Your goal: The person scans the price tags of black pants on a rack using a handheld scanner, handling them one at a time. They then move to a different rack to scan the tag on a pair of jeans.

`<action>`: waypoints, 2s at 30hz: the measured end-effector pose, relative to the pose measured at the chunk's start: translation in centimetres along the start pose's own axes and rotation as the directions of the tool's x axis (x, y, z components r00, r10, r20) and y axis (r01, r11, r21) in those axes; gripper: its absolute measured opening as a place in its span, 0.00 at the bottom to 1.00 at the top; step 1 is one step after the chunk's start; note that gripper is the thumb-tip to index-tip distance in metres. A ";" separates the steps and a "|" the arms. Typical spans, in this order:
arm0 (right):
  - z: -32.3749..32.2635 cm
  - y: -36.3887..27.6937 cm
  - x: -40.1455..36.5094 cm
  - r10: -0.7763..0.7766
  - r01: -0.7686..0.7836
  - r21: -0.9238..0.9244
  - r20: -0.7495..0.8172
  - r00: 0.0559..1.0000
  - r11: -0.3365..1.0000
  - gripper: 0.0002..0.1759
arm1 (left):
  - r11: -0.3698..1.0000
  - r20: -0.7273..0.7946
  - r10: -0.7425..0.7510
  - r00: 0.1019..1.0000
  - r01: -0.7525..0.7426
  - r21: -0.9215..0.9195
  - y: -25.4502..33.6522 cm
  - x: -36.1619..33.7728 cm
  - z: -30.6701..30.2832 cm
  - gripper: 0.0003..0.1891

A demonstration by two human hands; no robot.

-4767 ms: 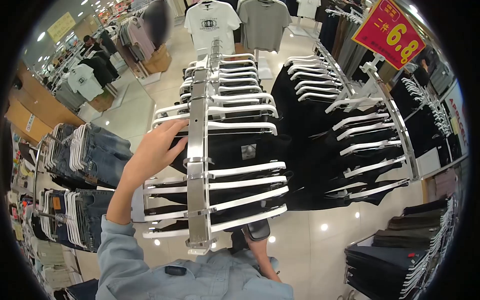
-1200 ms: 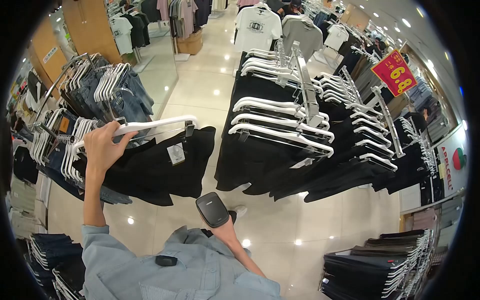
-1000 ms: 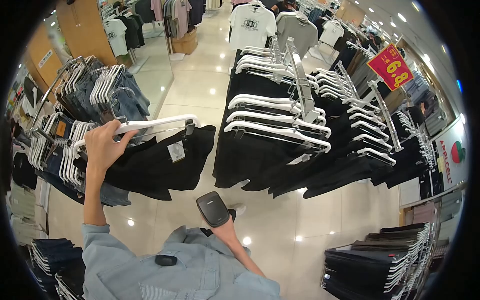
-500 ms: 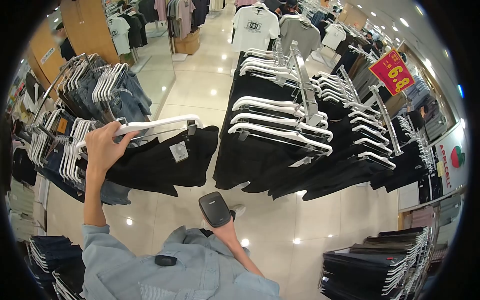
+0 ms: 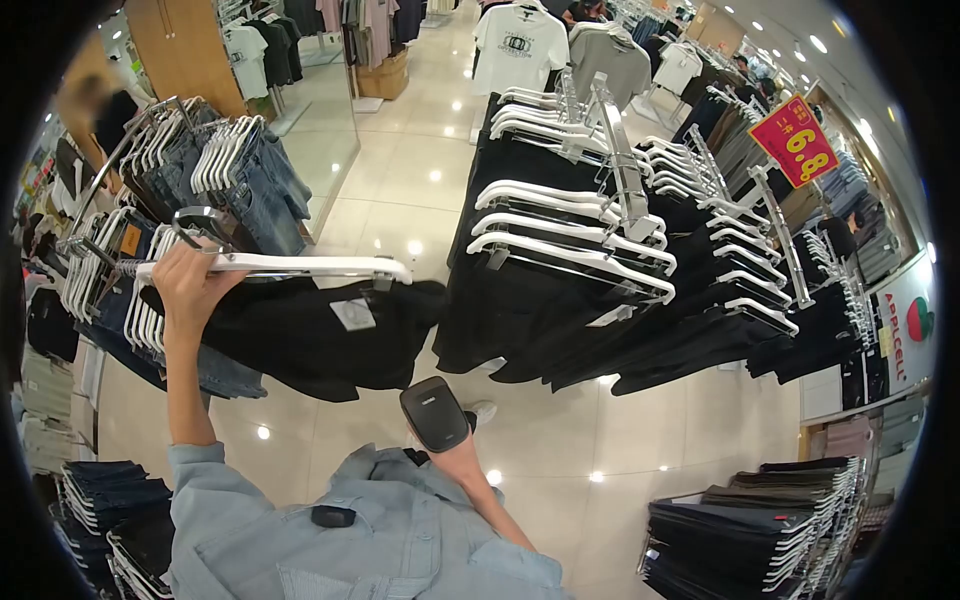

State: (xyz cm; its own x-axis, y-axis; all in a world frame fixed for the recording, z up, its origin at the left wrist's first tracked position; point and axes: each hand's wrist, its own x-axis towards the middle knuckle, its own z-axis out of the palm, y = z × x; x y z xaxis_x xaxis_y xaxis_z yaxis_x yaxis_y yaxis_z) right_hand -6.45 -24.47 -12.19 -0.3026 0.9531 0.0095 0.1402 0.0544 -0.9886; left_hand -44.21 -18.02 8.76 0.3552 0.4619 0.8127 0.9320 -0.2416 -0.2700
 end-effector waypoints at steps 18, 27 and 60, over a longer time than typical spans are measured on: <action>-4.0 4.0 -3.4 0.213 -0.212 0.133 0.007 0.977 0.968 0.07 | 0.615 -0.481 -0.653 0.584 0.039 -0.787 -6.1 -0.3 6.6 0.45; -2.1 4.8 -4.0 0.163 -0.164 -0.011 0.150 0.975 0.986 0.06 | -0.497 0.036 -0.725 0.688 -0.486 -0.719 -3.8 -2.1 11.7 0.51; -1.0 2.3 -2.6 0.211 -0.216 0.042 0.091 0.973 0.976 0.06 | 0.341 -0.038 -0.757 0.653 0.344 -0.875 -0.4 -4.3 13.2 0.44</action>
State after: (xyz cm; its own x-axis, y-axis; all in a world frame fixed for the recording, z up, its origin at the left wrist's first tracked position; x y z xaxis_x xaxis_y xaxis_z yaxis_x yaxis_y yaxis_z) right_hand -4.39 -26.53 -14.35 -0.3509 0.9118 -0.2134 0.1627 -0.1651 -0.9728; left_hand -45.20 -8.62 -1.46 -0.4760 0.4521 0.7543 0.3773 -0.6698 0.6396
